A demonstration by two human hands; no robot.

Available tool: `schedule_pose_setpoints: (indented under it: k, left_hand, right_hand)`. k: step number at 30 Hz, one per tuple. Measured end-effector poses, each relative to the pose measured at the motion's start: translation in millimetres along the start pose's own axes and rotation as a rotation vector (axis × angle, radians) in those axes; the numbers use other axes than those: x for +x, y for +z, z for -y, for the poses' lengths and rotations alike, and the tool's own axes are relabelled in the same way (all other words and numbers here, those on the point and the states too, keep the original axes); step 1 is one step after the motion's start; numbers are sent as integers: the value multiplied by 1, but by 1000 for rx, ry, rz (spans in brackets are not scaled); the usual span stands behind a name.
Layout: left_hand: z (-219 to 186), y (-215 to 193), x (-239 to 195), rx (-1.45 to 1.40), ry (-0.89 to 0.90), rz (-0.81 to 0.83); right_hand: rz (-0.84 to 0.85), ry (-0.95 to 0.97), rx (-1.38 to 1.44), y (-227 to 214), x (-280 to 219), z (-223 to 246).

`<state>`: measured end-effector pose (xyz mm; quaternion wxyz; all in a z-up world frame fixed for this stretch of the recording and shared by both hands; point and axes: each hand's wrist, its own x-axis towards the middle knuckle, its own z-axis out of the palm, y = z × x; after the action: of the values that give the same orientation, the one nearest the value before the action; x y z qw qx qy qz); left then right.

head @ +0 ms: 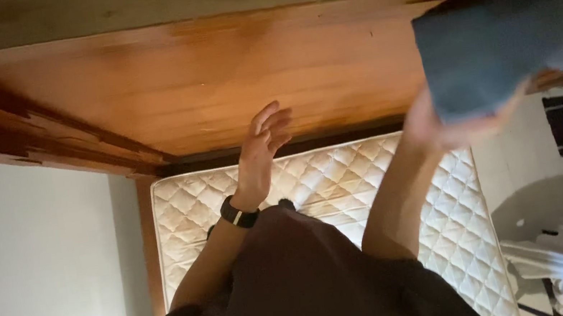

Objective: Wiping down the wooden headboard of a bed with a cleaning cloth.

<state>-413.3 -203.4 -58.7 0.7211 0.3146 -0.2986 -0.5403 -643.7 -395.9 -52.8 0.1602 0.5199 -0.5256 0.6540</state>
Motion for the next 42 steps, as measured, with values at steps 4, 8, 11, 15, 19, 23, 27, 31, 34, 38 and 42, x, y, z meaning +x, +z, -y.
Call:
schedule_pose_setpoints:
  k: [4,8,11,15,19,23,27,31,34,38,42]
  left_hand:
    - [-17,-17,-18,-57,-112,-52]
    - [-31,-36,-20,-21,-77,-50]
    - [-42,-44,-24,-36,-94,-40]
    - [-50,-57,-33,-13,-128,-74]
    - [-59,-76,-50,-37,-95,-110]
    - [-65,-93,-61,-79,-134,-169]
    - [-71,-100,-61,-73,-109,-126]
    - [-70,-107,-61,-50,-145,-82]
    - [-68,-105,-59,-63,-174,-48]
    - [-70,-106,-60,-60,-178,-18]
    - [-81,-120,-71,-50,-168,-74]
  right_hand:
    - [-232,504,1050,15,22,112]
    - [230,734,1173,59,-47,136]
    - [401,522,1078,54,-75,207]
    - [658,571,634,91,-110,163]
    - [433,586,584,109,-68,135]
    - [56,831,1395,93,-34,172]
    - [2,858,1424,88,-31,213]
    - [57,996,1564,87,-61,227]
    - [222,844,1574,58,-69,279]
    - [228,826,1430,73,-92,262]
    - [45,1105,1456,77,-63,276]
